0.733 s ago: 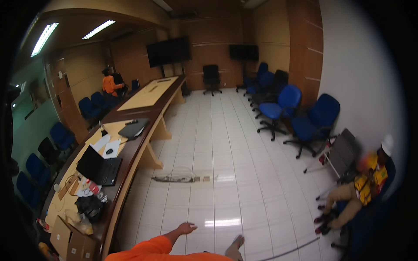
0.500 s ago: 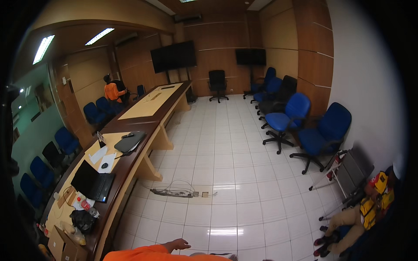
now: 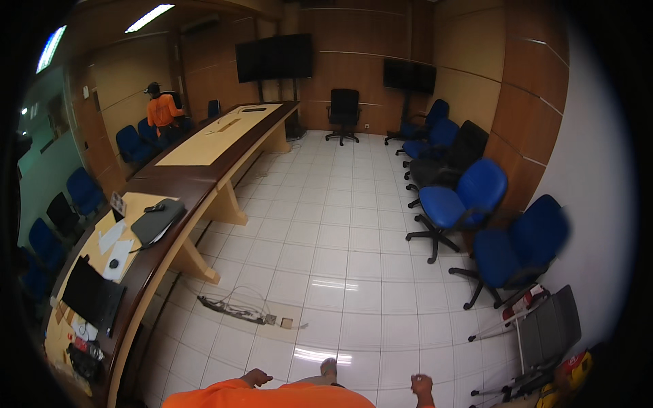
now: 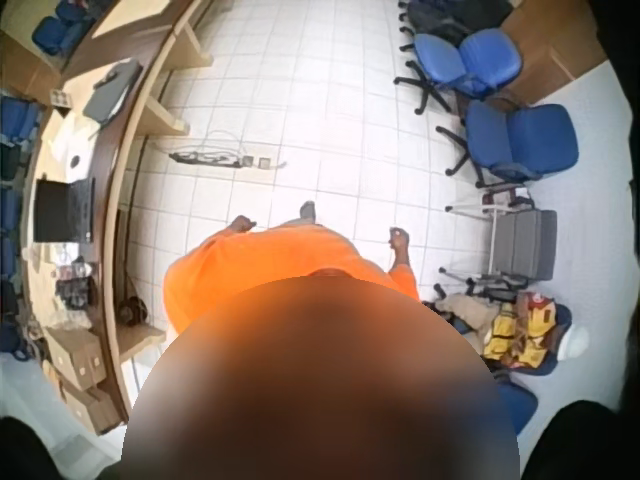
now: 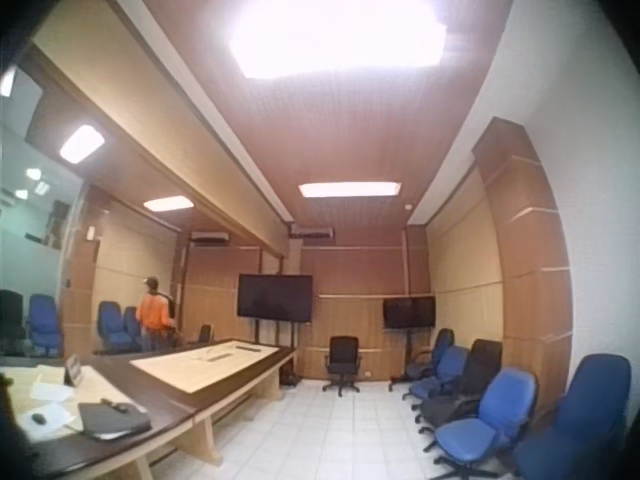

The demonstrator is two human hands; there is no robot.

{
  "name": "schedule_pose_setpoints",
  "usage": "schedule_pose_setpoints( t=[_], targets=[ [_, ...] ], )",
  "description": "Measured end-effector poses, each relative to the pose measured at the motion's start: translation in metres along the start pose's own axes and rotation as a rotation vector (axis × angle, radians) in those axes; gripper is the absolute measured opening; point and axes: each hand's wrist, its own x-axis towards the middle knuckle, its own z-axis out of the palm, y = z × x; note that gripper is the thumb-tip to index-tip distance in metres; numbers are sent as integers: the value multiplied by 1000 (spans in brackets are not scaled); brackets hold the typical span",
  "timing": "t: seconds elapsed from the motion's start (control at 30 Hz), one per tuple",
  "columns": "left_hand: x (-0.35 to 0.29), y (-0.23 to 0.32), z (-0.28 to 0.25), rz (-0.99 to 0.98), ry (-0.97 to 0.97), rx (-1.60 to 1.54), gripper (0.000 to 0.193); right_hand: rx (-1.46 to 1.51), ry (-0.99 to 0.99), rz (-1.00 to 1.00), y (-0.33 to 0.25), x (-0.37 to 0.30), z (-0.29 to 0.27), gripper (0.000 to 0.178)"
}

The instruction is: The person moves two black office chairs from a meeting room to a storage area, placing them with other chairs. Then the person kneels and organizes cables and a power strip near a TV stand.

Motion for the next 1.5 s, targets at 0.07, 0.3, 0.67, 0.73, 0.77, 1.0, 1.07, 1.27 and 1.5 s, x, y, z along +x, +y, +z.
schedule_pose_setpoints(
  t=[0.07, 0.3, 0.67, 0.73, 0.77, 1.0, 1.07, 1.27, 1.5],
  targets=[
    [23, 50, -64, 18, -11, -31, 78, 126, -53, 20, 4, 15, 6, 31],
    [90, 249, -290, 471, 486, -24, 75, -128, -303, 220, -42, 62, 25, 49],
    [199, 388, -518, 128, 263, -73, 77, -342, -450, 97, -215, 362, 24, 43],
    [207, 393, -551, 61, 243, -129, 79, -769, -495, -313, -253, 454, 11, 42],
    [212, 396, -566, 91, 354, -58, 78, -889, -451, -432, -276, 504, 6, 42],
    [290, 434, -646, -158, 266, -534, 77, -127, 11, -437, -553, 829, 4, 32],
    [326, 451, -674, -143, 241, -519, 74, 10, -22, -365, -627, 877, 16, 31],
    [434, 509, -844, -139, 172, -488, 73, -291, -346, -77, -713, 945, 67, 34],
    [524, 578, -1101, 73, 426, -402, 72, -393, -589, 16, -788, 967, 101, 37]
  ],
)
